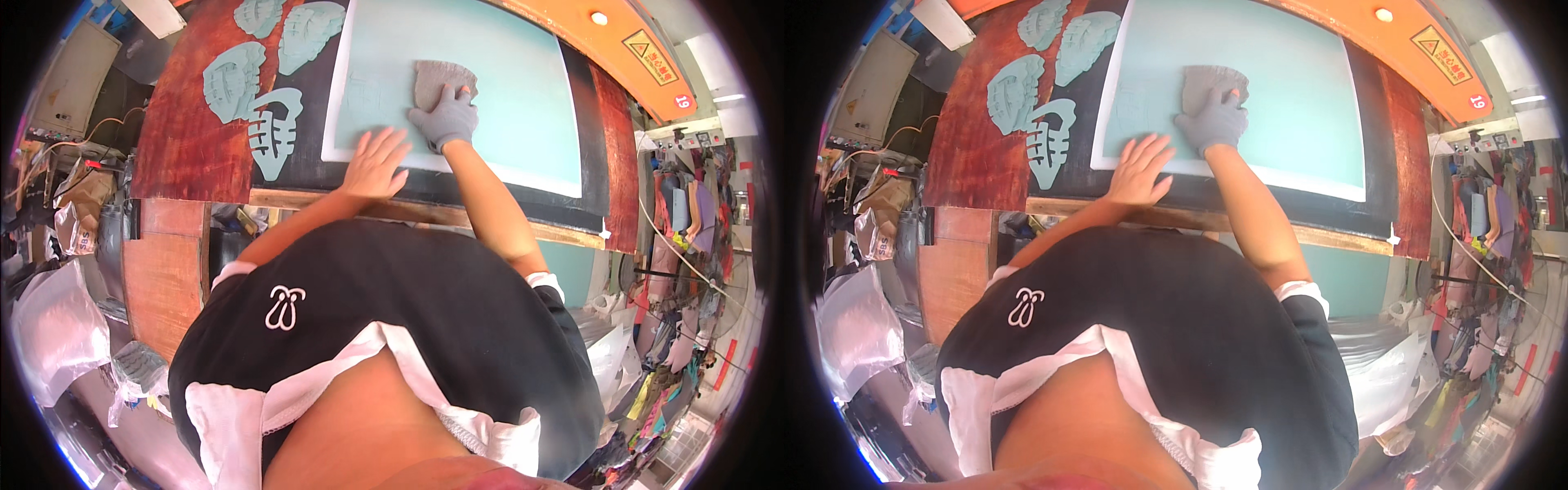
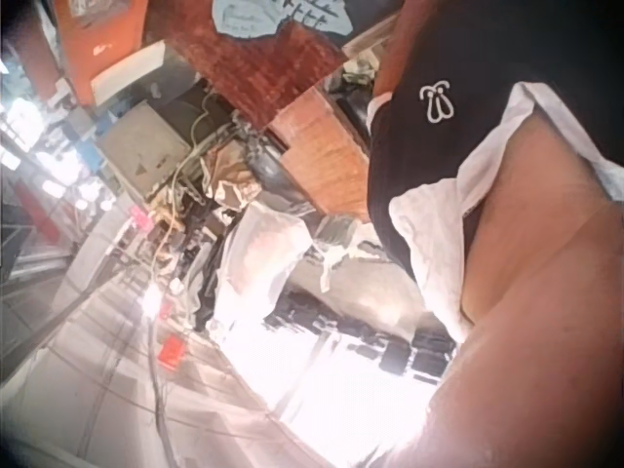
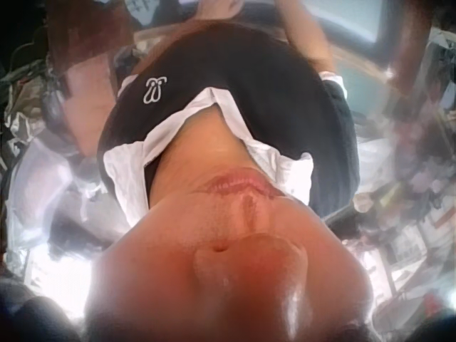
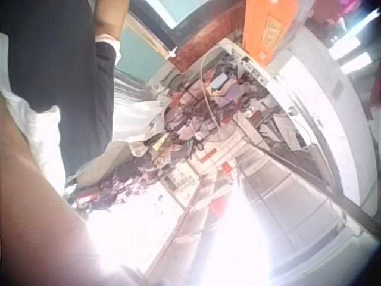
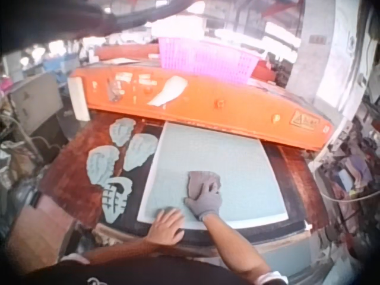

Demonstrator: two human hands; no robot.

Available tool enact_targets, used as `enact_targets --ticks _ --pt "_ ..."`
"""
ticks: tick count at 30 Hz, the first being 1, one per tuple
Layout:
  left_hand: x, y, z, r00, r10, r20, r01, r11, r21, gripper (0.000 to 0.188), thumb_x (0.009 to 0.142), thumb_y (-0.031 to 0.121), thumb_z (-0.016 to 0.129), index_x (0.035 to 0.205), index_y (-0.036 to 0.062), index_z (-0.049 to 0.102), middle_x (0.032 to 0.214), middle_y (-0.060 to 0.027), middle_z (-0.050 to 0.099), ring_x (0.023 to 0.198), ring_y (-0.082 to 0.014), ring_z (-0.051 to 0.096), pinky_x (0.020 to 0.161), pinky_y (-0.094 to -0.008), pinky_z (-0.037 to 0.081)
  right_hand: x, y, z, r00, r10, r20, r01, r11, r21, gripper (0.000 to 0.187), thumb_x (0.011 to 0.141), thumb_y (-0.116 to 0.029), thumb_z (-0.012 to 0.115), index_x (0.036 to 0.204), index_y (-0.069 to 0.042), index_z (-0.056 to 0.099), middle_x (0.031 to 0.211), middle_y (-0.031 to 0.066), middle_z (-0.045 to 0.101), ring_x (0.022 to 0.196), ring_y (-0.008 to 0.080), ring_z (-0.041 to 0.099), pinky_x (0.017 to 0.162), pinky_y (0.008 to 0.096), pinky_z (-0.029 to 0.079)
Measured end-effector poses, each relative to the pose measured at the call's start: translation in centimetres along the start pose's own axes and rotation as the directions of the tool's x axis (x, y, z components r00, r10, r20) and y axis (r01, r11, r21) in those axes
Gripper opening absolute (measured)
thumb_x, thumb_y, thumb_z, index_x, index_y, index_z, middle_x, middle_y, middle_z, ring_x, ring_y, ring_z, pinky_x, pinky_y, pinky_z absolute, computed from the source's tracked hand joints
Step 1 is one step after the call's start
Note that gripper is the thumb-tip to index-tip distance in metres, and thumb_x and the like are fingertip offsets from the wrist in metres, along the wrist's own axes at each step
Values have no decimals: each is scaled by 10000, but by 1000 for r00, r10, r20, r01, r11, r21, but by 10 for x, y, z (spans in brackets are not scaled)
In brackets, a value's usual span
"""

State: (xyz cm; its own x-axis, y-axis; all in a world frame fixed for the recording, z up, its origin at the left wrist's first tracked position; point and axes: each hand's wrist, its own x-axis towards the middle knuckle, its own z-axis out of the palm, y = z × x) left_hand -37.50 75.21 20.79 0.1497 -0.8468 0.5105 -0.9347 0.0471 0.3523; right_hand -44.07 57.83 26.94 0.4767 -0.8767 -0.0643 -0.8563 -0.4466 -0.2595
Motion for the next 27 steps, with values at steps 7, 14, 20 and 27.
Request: enact_targets --ticks 7,14,20,27 --pt "6 -6 18 983 -36 182 28 998 48 487 785 224 618 1246 101 523 1376 -61 443 1303 -244 364 1064 -480 251 13 24 -2 995 -25 -94 66 888 455 875 619 -452 710 1327 -18 432 1376 209 367 1130 310 509 918 372 441" --pt "6 -6 18 985 -68 157 67 998 10 470 750 154 629 1211 106 547 1348 -48 474 1279 -245 394 1057 -483 269 29 116 -31 996 -15 89 -85 177 981 672 691 -249 672 1274 21 473 1294 164 437 1071 285 536 891 328 453" --pt "10 -4 17 996 -10 89 8 1000 24 475 689 101 663 1156 88 578 1291 -65 518 1226 -253 452 1012 -493 324 29 126 -17 965 -47 -259 107 969 223 752 634 -422 696 1238 -9 520 1321 193 444 1098 344 493 914 385 433" --pt "16 -2 15 994 -16 105 11 999 47 485 683 101 670 1158 84 573 1300 -62 512 1226 -261 447 1009 -495 321 33 122 -13 984 -23 -174 17 999 -36 866 621 -553 686 1288 -41 479 1378 195 404 1111 409 476 936 423 418"
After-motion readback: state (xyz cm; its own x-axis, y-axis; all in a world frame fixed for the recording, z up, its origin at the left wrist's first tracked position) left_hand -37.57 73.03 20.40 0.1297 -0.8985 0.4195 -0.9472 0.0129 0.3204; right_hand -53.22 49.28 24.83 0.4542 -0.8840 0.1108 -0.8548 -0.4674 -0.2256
